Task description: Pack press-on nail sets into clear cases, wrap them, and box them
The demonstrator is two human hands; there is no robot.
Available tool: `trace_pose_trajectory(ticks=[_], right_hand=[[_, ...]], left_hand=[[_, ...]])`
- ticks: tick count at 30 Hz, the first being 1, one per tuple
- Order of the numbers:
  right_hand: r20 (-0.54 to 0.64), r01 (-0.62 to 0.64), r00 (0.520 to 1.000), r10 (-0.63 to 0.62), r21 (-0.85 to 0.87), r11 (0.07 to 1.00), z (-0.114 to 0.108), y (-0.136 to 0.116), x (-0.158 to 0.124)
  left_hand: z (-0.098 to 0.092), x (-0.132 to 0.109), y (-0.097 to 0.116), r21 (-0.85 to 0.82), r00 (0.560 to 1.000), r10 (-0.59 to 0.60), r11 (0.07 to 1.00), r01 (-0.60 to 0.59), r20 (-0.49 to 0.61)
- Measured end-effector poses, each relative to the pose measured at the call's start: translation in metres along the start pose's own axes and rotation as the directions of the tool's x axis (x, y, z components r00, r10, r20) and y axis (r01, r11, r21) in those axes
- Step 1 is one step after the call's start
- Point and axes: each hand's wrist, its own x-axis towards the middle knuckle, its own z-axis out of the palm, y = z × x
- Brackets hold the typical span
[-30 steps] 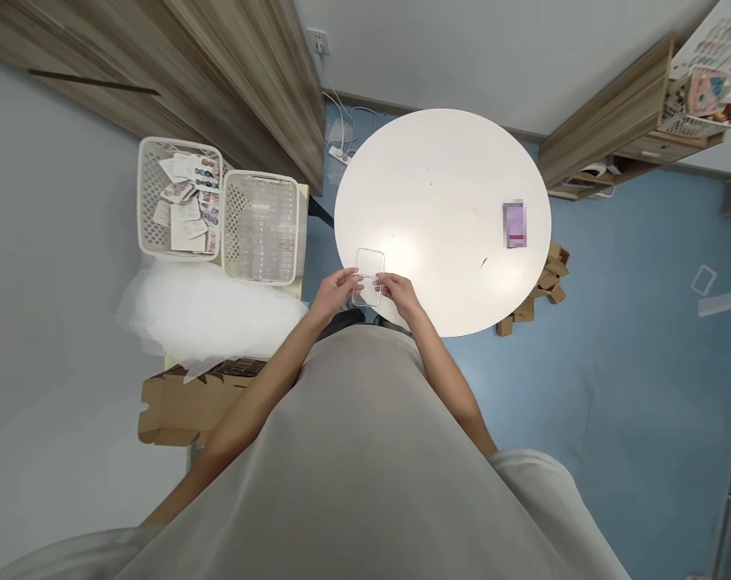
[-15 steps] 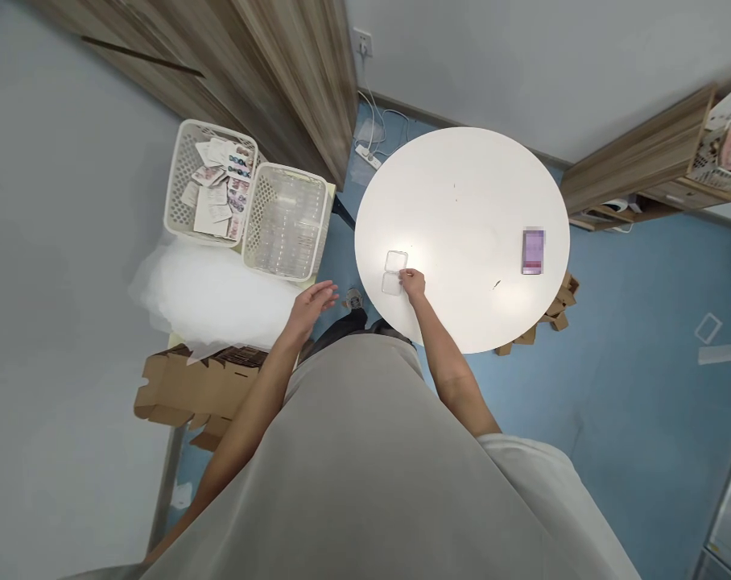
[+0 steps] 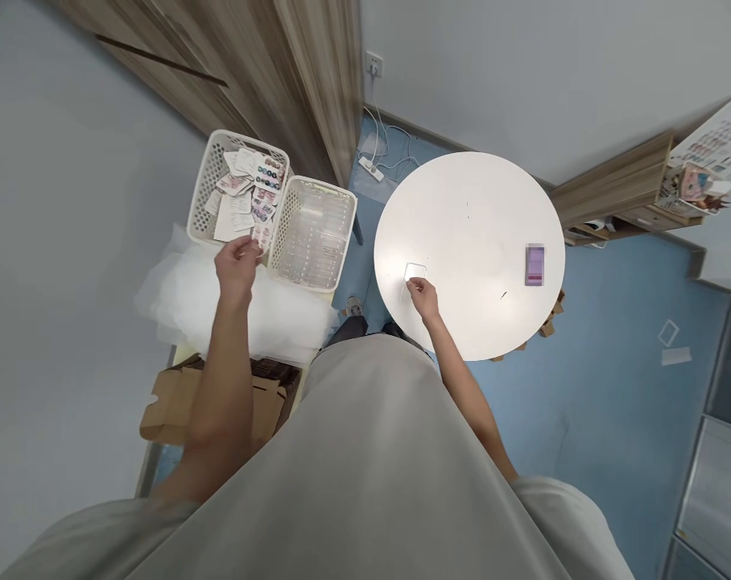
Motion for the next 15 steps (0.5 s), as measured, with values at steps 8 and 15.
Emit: trace_pose_trajectory(ticks=[8, 15], right_hand=[[0.017, 0.03, 0.999, -0.032, 0.101, 0.994, 0.037, -0.046, -0.055], [-0.039, -0.016, 0.999, 0.022, 0.16, 0.987, 0.043, -0.054, -0.081]], left_hand=[[0.005, 0.103, 0.01, 0.467, 0.989, 0.116, 0.872, -0.144, 0.088], [0.031, 0.137, 0.026, 0.48, 0.986, 0.116, 0.862, -0.159, 0.119]])
